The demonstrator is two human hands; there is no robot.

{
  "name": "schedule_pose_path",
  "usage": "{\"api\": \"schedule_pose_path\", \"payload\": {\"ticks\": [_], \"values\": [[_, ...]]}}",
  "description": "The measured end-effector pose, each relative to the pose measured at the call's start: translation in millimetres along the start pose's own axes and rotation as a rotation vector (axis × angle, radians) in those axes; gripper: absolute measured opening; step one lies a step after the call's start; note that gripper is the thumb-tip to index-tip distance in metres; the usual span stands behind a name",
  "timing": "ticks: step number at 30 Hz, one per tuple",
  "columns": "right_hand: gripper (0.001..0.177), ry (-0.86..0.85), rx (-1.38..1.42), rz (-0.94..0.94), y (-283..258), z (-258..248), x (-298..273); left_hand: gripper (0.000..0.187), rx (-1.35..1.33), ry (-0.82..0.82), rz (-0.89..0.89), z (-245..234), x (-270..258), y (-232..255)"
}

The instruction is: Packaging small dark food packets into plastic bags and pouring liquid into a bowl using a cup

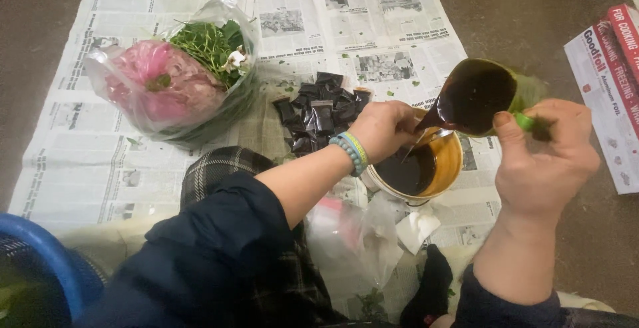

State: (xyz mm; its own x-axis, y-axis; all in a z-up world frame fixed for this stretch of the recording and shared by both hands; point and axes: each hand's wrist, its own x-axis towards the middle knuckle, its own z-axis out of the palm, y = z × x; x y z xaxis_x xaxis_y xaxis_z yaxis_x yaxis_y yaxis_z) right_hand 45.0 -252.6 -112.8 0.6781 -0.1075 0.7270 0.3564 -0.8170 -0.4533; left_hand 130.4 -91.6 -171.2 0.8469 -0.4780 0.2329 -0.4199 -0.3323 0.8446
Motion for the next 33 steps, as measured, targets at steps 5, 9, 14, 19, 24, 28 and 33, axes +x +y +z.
{"api": "schedule_pose_path", "payload": {"ticks": [5,9,14,19,24,28,33], "values": [[0.011,0.096,0.576,0.467,18.3,7.1,-4.1,0.014,0.048,0.008,0.018,2.9,1.3,-6.3],[0.007,0.21,0.815,0.729,21.8,11.4,-3.0,0.039,0.073,-0.026,0.027,-1.9,0.9,0.0],[0.007,0.038,0.531,0.845,50.9,23.8,-16.6,0.012,0.076,0.043,0.044,2.5,0.7,-11.6],[0.016,-0.361,-0.014,0.799,73.7,66.6,-73.2,0.011,0.243,-0.022,-0.039,7.7,6.9,-22.5],[0.014,-0.608,-0.11,0.808,141.9,108.1,-132.2,0.011,0.2,-0.003,-0.029,6.3,5.5,-26.2],[0.026,-0.533,-0.061,0.685,70.5,72.5,-58.6,0.011,0.194,0.006,-0.019,1.2,3.4,-23.0],[0.042,-0.62,0.287,0.358,7.6,34.7,-8.9,0.01,0.194,0.017,0.03,2.5,5.4,-28.0]]}}
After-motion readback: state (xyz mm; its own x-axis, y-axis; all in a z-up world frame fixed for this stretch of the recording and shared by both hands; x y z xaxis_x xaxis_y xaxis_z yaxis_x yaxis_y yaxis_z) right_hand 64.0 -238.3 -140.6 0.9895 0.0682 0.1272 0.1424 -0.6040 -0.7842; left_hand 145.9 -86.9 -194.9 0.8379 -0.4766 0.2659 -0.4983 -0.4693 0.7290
